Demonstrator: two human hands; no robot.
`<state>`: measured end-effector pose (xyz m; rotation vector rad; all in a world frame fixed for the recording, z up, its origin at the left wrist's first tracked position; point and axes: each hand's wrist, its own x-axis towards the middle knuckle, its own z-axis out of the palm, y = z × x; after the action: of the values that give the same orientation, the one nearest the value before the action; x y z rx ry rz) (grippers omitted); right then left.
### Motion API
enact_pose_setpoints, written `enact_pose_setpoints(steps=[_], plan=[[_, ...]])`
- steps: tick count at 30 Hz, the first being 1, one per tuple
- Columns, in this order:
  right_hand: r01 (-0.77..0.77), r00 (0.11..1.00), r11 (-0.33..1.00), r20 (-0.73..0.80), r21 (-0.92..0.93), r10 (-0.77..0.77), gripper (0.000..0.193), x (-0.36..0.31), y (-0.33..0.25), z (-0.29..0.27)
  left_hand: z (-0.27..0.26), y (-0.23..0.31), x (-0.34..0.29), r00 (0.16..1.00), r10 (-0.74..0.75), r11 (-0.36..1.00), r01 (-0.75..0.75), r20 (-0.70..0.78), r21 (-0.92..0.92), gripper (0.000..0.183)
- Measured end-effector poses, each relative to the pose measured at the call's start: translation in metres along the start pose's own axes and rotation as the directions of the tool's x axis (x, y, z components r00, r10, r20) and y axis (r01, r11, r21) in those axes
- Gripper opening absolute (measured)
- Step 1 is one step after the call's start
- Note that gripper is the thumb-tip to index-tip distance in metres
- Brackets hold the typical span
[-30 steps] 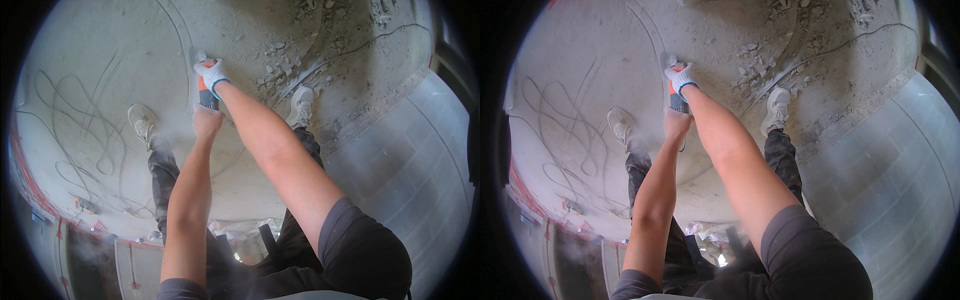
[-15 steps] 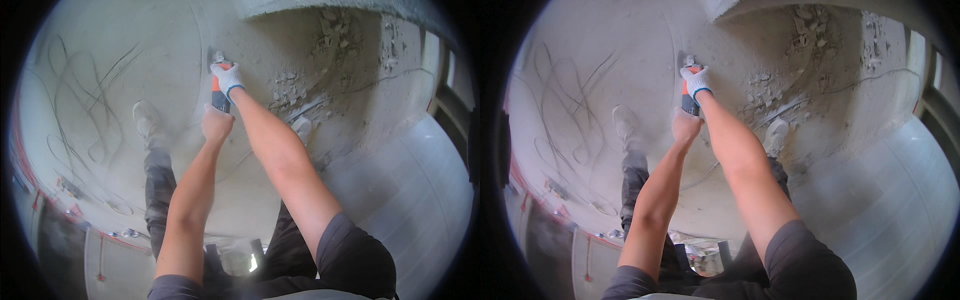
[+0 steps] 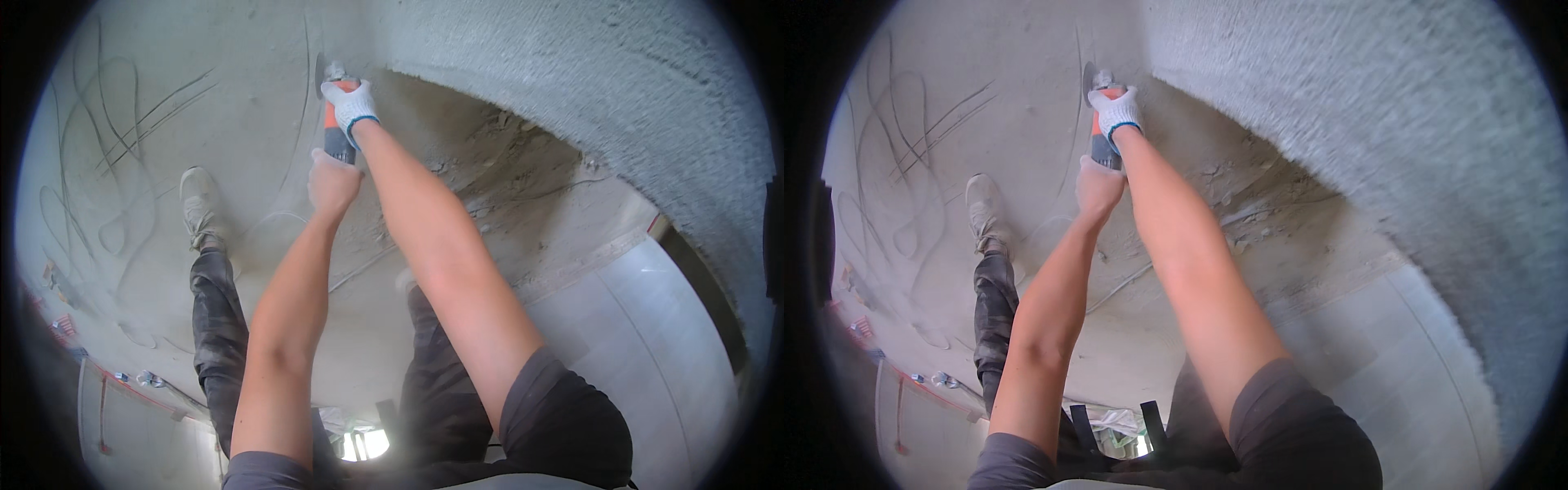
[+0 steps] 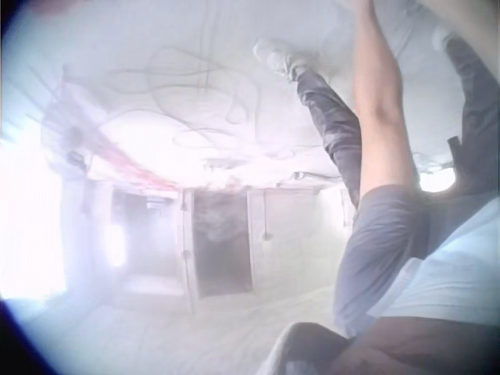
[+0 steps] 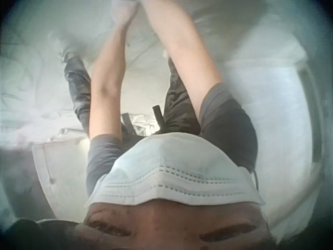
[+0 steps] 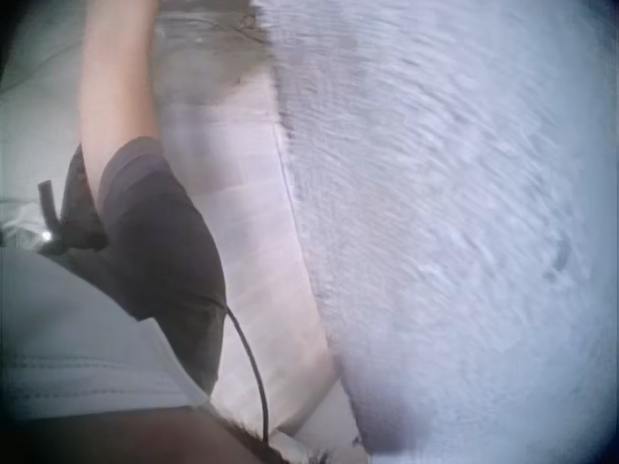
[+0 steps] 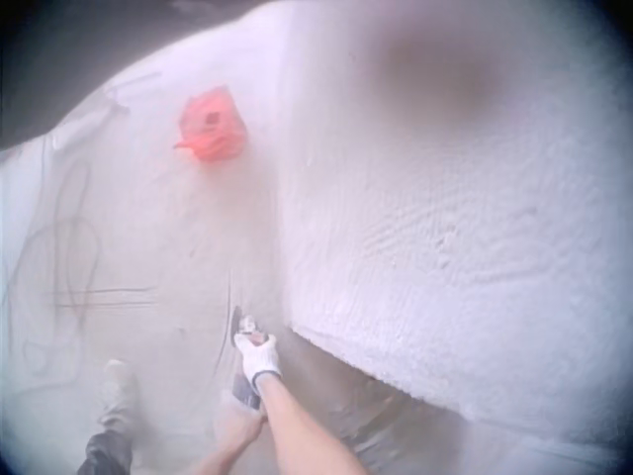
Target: The person uses an angle grinder to grind a concrete floor in a construction area. They move the tool across the surface, creating dust and visible grooves, then reposition to continue grinding another section.
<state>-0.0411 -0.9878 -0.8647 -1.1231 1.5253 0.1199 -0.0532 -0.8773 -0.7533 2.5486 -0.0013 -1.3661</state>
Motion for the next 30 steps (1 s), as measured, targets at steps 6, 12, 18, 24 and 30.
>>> enact_pose_setpoints(steps=[6, 12, 18, 24, 30], plan=[[-0.061, 0.997, 0.997, 0.033, -0.051, 0.063, 0.103, -0.005, -0.011, 0.001, -0.005, -0.003, 0.004, 0.998, -0.037, 0.999, 0.037, 0.047, 0.005, 0.060], [-0.069, 0.997, 0.994, 0.030, -0.086, 0.072, 0.106, 0.016, -0.010, -0.003, -0.013, 0.018, 0.001, 0.998, -0.042, 0.998, 0.040, 0.050, 0.042, 0.062], [-0.098, 0.995, 0.987, 0.008, -0.125, 0.100, 0.114, 0.003, -0.022, -0.005, -0.013, 0.015, 0.004, 0.996, -0.047, 0.999, 0.045, 0.082, 0.027, 0.063], [-0.078, 0.997, 0.990, 0.013, -0.114, 0.080, 0.117, 0.010, -0.018, -0.004, -0.013, 0.016, 0.006, 0.996, -0.041, 0.999, 0.038, 0.085, 0.036, 0.064], [-0.067, 0.996, 0.997, 0.057, -0.050, 0.070, 0.114, 0.007, -0.019, -0.003, -0.010, 0.008, 0.012, 0.996, -0.018, 1.000, 0.018, 0.085, -0.006, 0.062]])
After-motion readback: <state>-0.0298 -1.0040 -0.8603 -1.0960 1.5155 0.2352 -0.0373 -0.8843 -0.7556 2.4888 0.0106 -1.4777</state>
